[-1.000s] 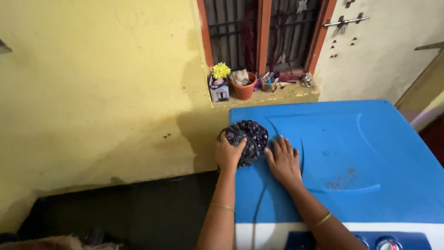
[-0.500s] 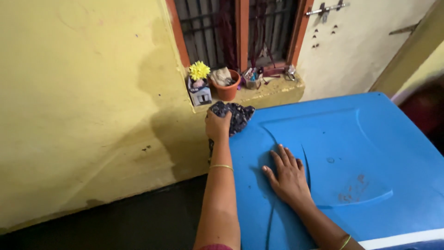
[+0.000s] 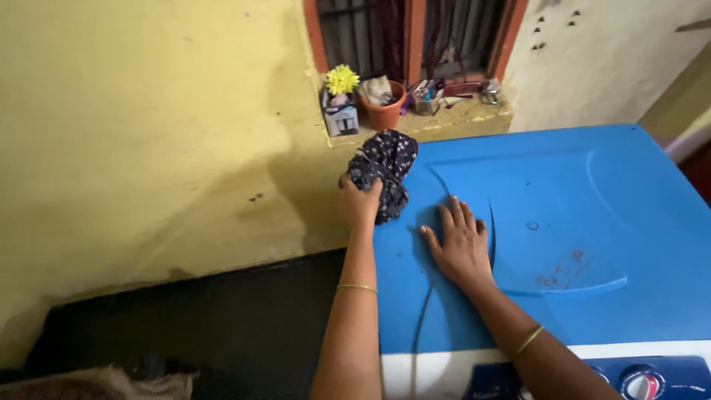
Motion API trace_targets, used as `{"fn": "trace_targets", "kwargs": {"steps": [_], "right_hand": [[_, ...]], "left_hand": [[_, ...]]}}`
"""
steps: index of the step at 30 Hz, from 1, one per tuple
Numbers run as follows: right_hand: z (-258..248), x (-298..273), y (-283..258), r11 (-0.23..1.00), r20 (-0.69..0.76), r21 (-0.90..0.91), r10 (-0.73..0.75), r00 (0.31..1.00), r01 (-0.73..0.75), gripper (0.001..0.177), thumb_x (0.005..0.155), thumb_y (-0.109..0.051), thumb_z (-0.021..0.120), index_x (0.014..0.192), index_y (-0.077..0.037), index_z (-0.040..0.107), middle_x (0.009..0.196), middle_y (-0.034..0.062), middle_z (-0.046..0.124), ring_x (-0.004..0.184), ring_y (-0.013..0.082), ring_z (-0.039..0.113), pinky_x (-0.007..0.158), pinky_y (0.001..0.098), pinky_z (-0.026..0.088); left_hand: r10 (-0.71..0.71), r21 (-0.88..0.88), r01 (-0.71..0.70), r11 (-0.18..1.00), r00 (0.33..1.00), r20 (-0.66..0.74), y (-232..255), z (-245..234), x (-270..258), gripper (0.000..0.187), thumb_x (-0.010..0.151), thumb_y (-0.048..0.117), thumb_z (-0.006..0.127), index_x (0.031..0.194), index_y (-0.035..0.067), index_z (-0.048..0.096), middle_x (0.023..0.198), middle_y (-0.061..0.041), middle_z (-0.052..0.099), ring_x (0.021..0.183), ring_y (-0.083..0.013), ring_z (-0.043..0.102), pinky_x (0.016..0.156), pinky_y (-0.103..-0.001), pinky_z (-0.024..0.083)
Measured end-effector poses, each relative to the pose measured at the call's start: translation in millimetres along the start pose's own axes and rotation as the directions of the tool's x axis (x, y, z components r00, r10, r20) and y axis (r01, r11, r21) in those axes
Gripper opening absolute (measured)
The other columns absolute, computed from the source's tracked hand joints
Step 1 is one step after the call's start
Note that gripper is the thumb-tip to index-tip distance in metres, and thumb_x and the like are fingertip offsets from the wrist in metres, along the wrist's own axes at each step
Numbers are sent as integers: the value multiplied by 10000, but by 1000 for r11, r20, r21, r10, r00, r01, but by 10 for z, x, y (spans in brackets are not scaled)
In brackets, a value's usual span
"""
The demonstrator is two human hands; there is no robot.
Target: The person wipes the exterior surfaces of a blue and white air cooler using a dark patterned cloth. They clean the side grilles, top panel, and front control area in sequence.
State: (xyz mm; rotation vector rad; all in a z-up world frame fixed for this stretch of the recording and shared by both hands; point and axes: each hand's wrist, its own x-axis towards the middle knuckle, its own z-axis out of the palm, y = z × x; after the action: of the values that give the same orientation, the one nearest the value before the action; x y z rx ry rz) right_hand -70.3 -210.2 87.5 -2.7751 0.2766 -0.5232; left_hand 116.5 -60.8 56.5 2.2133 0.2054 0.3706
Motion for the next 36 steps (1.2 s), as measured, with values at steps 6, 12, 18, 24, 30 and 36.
{"fn": "trace_targets", "kwargs": {"steps": [6, 12, 18, 24, 30, 36], "right_hand": [[53, 13, 37, 1000, -11, 24, -17, 1000, 17, 680, 984, -554, 494, 1438, -49, 516, 1617, 195, 356, 1495, 367, 303, 1148, 619, 264], [68, 40, 52, 998, -11, 57, -21, 1000, 21, 678, 981, -548, 494, 1437, -46, 512, 1609, 206, 351, 1493, 370, 295, 1137, 638, 250], [188, 51, 116, 997, -16, 61, -38, 999, 39, 632, 1021, -531, 472, 1433, -54, 517, 1608, 226, 358, 1498, 384, 304, 1153, 635, 251], [325, 93, 185, 992, -151, 53, -103, 983, 112, 488, 1022, -385, 508, 1369, -49, 579, 1561, 243, 423, 1444, 416, 368, 1109, 616, 276], [-115, -292, -228, 618, 148, 784, -92, 985, -60, 490, 998, -388, 547, 1431, -158, 546, 1454, 151, 586, 1167, 359, 616, 1076, 477, 467], [-246, -744, -580, 614, 91, 698, -587, 804, 369, 560, 1006, -433, 500, 1474, -129, 543, 1620, 238, 355, 1496, 430, 311, 1196, 495, 277]], "left_hand": [[-6, -57, 4, 998, 1000, -26, -222, -300, -624, 823, 741, 553, 757, 1337, 27, 543, 1182, -255, 686, 1062, -455, 668, 884, -532, 537], [-39, 81, 41, 996, 999, -28, -394, -631, -1278, 780, 771, 601, 745, 1305, 53, 594, 1192, -239, 704, 1095, -452, 661, 940, -529, 520], [-12, -14, 11, 1000, 999, -39, -420, -1108, -1976, 844, 745, 546, 745, 1421, 97, 510, 1222, -217, 692, 1085, -438, 665, 920, -503, 521], [22, -58, -28, 998, 993, -112, -505, -1339, -2560, 753, 754, 453, 791, 1380, 119, 540, 1256, -195, 682, 1108, -418, 662, 914, -484, 527], [124, -5, -131, 991, 954, -274, -447, -1336, -2814, 685, 751, 379, 793, 1329, 88, 570, 1209, -204, 662, 1086, -418, 650, 889, -486, 525], [138, 117, -117, 986, 970, -200, 13, -1133, -2549, 450, 1012, 346, 560, 1373, 76, 566, 1249, -197, 638, 1134, -402, 638, 931, -479, 529]]}}
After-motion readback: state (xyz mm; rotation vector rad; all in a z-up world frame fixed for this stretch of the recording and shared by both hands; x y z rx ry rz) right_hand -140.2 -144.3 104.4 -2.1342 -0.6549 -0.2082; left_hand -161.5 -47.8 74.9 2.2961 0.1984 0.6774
